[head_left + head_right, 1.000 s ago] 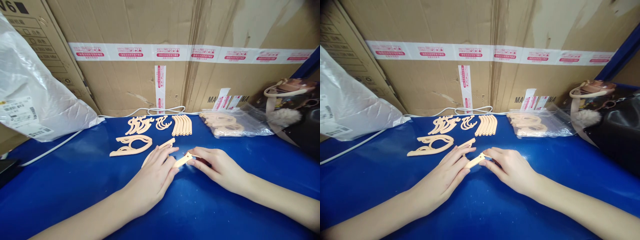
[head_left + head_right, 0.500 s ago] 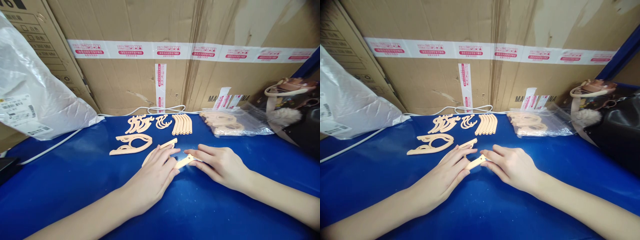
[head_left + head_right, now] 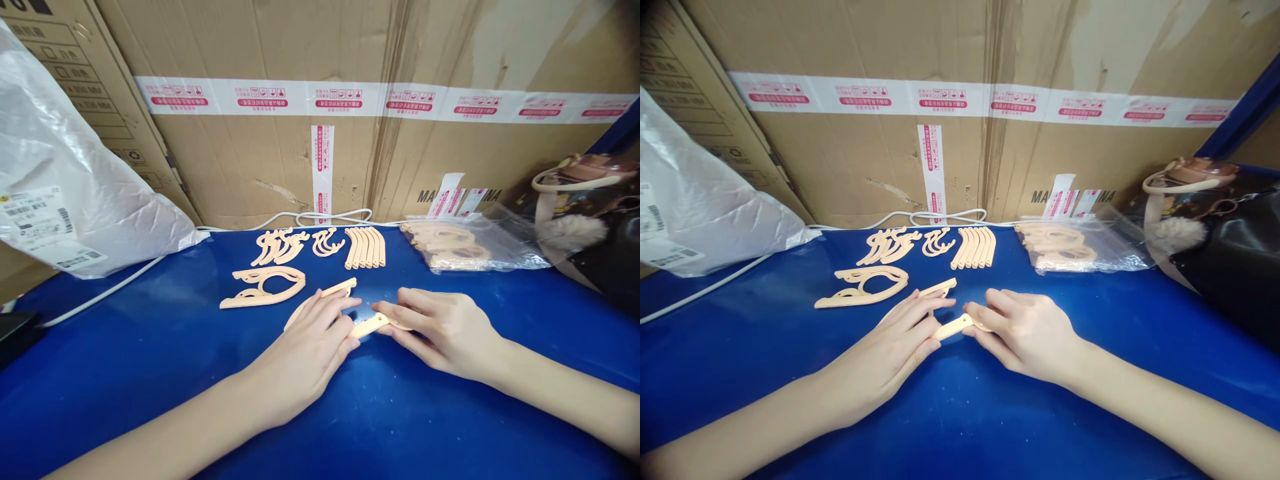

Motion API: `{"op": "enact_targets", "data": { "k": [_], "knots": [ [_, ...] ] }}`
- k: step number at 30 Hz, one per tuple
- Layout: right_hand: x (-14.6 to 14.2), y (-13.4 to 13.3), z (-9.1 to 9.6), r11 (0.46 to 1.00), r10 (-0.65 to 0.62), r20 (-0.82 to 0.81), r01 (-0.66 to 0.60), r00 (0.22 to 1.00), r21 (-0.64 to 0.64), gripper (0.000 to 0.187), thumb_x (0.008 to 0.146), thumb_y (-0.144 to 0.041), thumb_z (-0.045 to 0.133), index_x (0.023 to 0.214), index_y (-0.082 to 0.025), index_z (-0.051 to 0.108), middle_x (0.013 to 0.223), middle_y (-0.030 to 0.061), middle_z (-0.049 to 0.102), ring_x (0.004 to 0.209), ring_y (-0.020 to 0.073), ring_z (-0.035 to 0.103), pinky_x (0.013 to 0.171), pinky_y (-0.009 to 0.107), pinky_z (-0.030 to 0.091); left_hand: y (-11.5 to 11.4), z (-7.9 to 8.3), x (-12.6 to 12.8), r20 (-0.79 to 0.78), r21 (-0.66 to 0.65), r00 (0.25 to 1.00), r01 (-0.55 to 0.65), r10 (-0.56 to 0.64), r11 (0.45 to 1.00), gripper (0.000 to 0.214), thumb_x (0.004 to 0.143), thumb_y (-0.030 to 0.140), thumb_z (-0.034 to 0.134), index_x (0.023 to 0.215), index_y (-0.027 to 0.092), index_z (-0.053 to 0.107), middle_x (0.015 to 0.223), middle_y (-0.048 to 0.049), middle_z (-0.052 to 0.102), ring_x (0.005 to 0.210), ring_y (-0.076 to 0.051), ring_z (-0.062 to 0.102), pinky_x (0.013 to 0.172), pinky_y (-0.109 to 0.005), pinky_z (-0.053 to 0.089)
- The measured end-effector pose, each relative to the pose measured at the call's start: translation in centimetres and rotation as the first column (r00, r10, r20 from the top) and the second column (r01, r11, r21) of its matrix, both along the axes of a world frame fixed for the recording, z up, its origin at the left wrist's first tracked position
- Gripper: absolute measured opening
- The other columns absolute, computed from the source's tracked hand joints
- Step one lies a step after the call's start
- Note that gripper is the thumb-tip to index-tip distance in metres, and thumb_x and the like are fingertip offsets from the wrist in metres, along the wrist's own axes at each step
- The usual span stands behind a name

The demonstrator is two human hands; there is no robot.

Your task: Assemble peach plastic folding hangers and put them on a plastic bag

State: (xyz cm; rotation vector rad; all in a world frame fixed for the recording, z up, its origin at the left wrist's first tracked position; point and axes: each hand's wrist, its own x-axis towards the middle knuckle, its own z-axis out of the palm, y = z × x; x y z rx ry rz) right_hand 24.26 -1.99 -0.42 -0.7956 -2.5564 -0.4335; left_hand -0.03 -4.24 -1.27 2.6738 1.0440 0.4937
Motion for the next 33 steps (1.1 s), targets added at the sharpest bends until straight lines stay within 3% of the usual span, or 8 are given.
{"op": "enact_targets", "data": {
  "k": [16,22,26,29,33],
  "knots": [
    [0.0,-0.1,-0.1,0.997,0.018,0.006,-0.018,1.000,-0.071,0.027,0.098,-0.034,0.044,0.095,-0.019,0.067,0.067,-0.0009,0.054,0.055,0.0112,0.052,0.051,0.026,0.032,0.2,-0.1,0.0,-0.008,0.020,0.999,0.040,-0.040,0.999,0.025,0.102,0.022,0.034,0.116,0.018,0.054,0.138,-0.0082,0.051,0.138,-0.021,0.037,0.119,-0.051,0.023],
    [-0.1,-0.3,-0.1,0.997,0.021,0.012,-0.020,1.000,-0.077,0.029,0.098,-0.033,0.043,0.089,-0.019,0.068,0.064,-0.0010,0.053,0.053,0.0110,0.050,0.050,0.026,0.030,0.2,0.0,-0.1,-0.024,0.047,0.999,0.042,-0.041,0.998,0.023,0.102,0.025,0.036,0.105,0.019,0.058,0.135,-0.0081,0.052,0.136,-0.024,0.039,0.117,-0.051,0.027],
    [0.2,0.1,0.3,0.984,0.034,0.014,-0.032,0.999,-0.174,0.028,0.098,-0.034,0.044,0.094,-0.019,0.068,0.066,-0.0010,0.053,0.054,0.0112,0.051,0.051,0.026,0.030,0.1,0.3,-0.1,0.001,0.015,1.000,0.020,-0.020,1.000,0.021,0.102,0.026,0.037,0.100,0.020,0.057,0.134,-0.0067,0.053,0.135,-0.023,0.039,0.118,-0.053,0.022],
    [0.5,0.3,1.3,0.924,0.075,-0.003,-0.070,0.997,-0.376,0.024,0.095,-0.037,0.050,0.096,-0.020,0.067,0.070,-0.0015,0.055,0.057,0.0101,0.052,0.053,0.024,0.033,0.0,0.7,-0.1,0.028,-0.042,0.999,-0.029,0.030,0.999,0.019,0.101,0.032,0.039,0.097,0.021,0.053,0.130,-0.0070,0.057,0.135,-0.024,0.040,0.117,-0.059,0.016],
    [0.4,0.0,2.6,0.769,0.138,-0.060,-0.145,0.989,-0.623,0.009,0.084,-0.023,0.063,0.092,-0.020,0.063,0.080,-0.0018,0.059,0.069,0.0104,0.055,0.063,0.021,0.041,0.1,0.7,-0.1,0.114,-0.112,0.989,-0.084,0.096,0.990,0.021,0.102,0.031,0.034,0.094,0.023,0.052,0.122,-0.0058,0.061,0.131,-0.022,0.044,0.114,-0.054,0.028]
  ]
}}
